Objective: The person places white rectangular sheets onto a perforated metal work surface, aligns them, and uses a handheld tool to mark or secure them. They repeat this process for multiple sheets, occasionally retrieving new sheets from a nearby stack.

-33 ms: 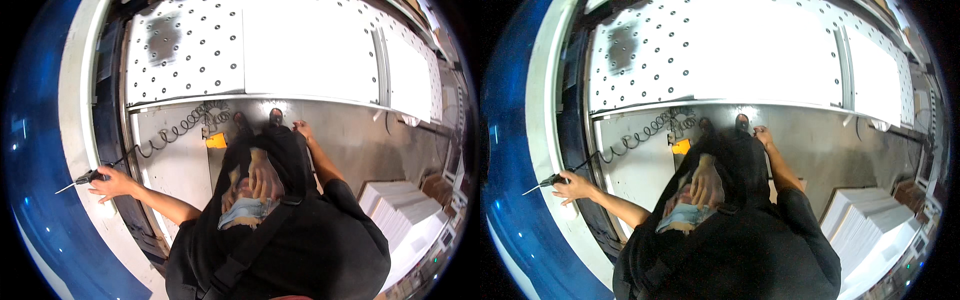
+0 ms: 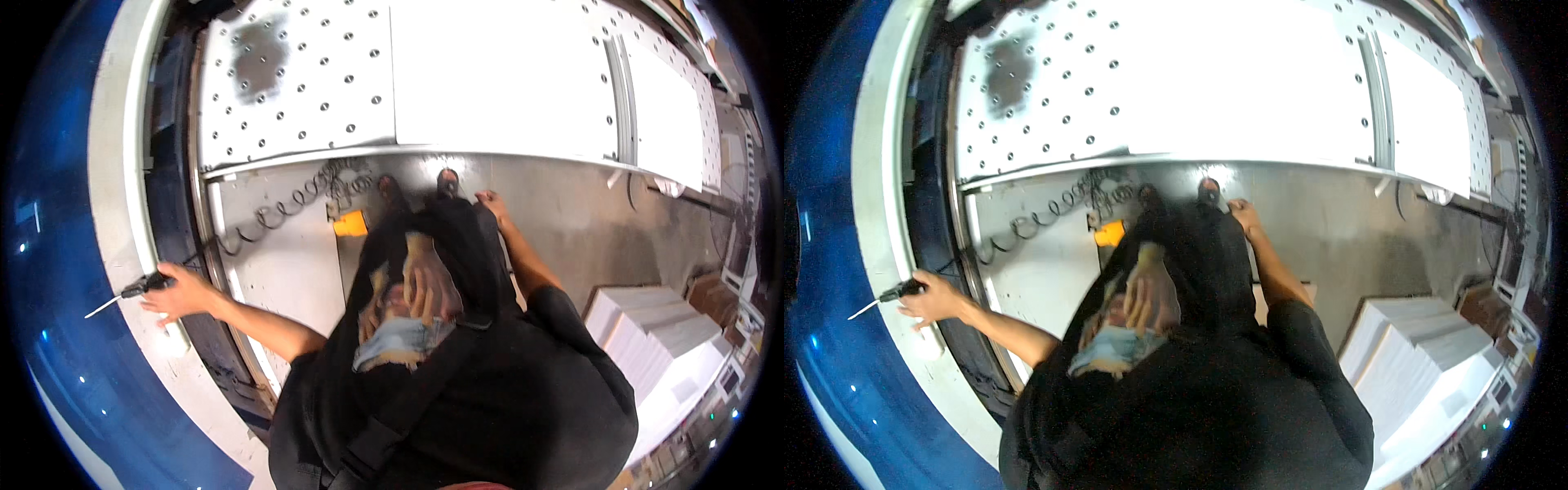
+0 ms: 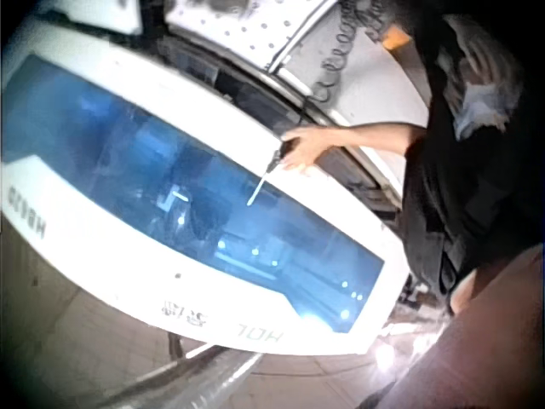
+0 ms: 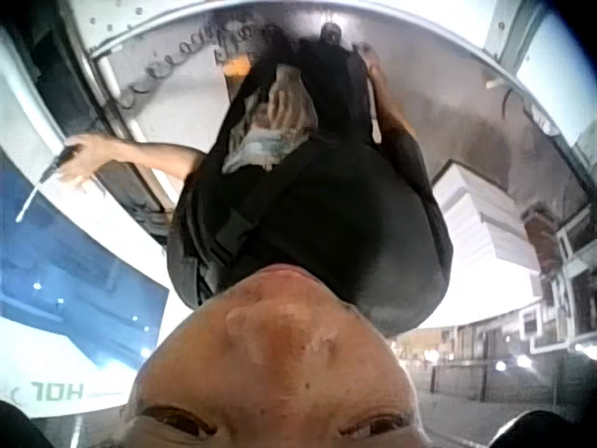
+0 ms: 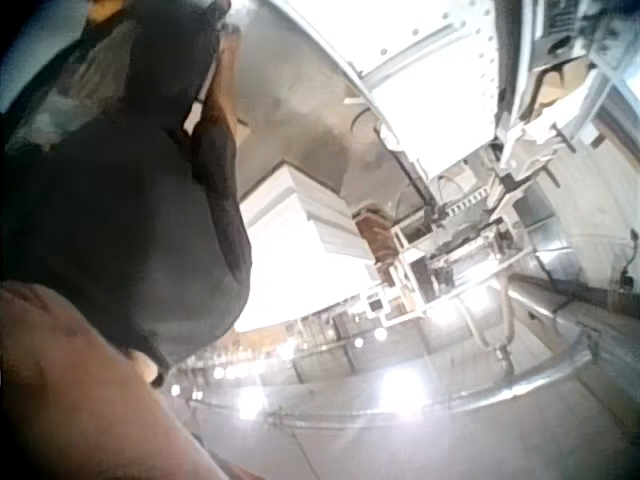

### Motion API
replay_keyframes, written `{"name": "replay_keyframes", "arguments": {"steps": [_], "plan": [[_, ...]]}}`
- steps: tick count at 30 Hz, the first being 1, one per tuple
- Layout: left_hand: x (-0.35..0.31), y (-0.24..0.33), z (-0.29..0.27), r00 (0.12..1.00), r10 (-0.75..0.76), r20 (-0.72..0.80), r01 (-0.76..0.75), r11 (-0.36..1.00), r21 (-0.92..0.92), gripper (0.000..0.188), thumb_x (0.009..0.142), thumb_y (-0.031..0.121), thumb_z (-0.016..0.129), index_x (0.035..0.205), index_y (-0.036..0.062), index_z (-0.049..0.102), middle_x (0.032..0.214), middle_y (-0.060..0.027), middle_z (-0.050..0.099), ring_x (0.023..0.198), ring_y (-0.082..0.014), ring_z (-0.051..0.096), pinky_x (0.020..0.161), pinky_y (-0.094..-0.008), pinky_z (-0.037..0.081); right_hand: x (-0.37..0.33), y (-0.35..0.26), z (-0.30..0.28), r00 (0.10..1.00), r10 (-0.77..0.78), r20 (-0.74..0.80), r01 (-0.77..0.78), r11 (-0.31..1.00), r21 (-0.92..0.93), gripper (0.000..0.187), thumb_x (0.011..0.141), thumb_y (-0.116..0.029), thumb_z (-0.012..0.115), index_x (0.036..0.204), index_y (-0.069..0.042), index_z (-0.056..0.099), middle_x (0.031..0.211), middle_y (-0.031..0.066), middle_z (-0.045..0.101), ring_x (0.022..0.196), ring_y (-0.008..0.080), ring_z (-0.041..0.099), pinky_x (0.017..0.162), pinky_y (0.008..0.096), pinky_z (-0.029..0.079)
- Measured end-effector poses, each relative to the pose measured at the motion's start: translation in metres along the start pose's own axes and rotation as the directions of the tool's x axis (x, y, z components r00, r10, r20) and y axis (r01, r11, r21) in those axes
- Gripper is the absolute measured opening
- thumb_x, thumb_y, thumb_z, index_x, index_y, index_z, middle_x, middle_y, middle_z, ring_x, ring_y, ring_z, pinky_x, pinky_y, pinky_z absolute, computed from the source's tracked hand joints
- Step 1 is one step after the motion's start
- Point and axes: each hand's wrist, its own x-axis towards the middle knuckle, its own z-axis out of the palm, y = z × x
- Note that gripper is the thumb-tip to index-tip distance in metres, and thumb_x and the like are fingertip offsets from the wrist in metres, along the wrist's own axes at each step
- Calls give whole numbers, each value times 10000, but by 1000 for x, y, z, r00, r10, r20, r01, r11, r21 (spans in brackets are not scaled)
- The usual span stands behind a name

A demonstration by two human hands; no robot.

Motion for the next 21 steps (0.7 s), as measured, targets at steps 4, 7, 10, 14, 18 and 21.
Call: {"name": "replay_keyframes", "arguments": {"steps": [4,7,10,14,18,21], "plan": [[24,55,-9,990,-99,104,135,891,-433,477,853,122,551,1256,-122,476,1187,-250,596,1129,-389,603,1067,-609,360,-28,10,4,996,81,-28,-75,985,157,218,1004,-182,584,1067,-5,694,906,75,712,782,158,650,730,301,513],[30,97,-5,991,-86,100,126,396,-910,414,827,-55,486,1236,-124,485,1114,-207,628,1060,-275,616,974,-397,489,-45,5,2,990,115,-87,-100,983,156,262,1023,-225,552,1109,-12,678,898,92,726,758,189,666,698,337,524],[0,154,-16,686,458,566,497,273,-824,335,1013,280,542,932,5,715,887,-70,711,795,-163,612,801,-334,497,-65,3,-3,976,199,-92,-180,967,180,286,1035,-270,540,1161,-41,656,910,92,732,753,184,667,661,344,526],[-66,225,-85,-155,911,382,696,375,-612,559,1005,518,524,1139,-7,662,805,-146,698,789,-269,679,779,-409,525,-86,-4,-3,959,245,-139,-209,950,233,283,1039,-272,527,1145,-44,657,900,84,728,728,167,659,650,325,518],[-87,235,-125,-162,955,249,697,290,-656,550,1002,476,567,1207,-32,621,644,-76,583,626,-178,604,632,-328,476,-113,-24,0,951,220,-216,-154,946,286,264,1034,-268,559,1128,-43,659,864,68,716,698,142,647,616,299,506],[-93,234,-111,-34,937,347,655,283,-700,546,1001,480,569,1189,-29,625,650,-71,590,630,-186,605,628,-326,475,-128,-32,-3,902,143,-408,-26,960,279,255,1037,-251,556,1120,-31,655,854,63,712,689,138,644,604,292,498]]}}
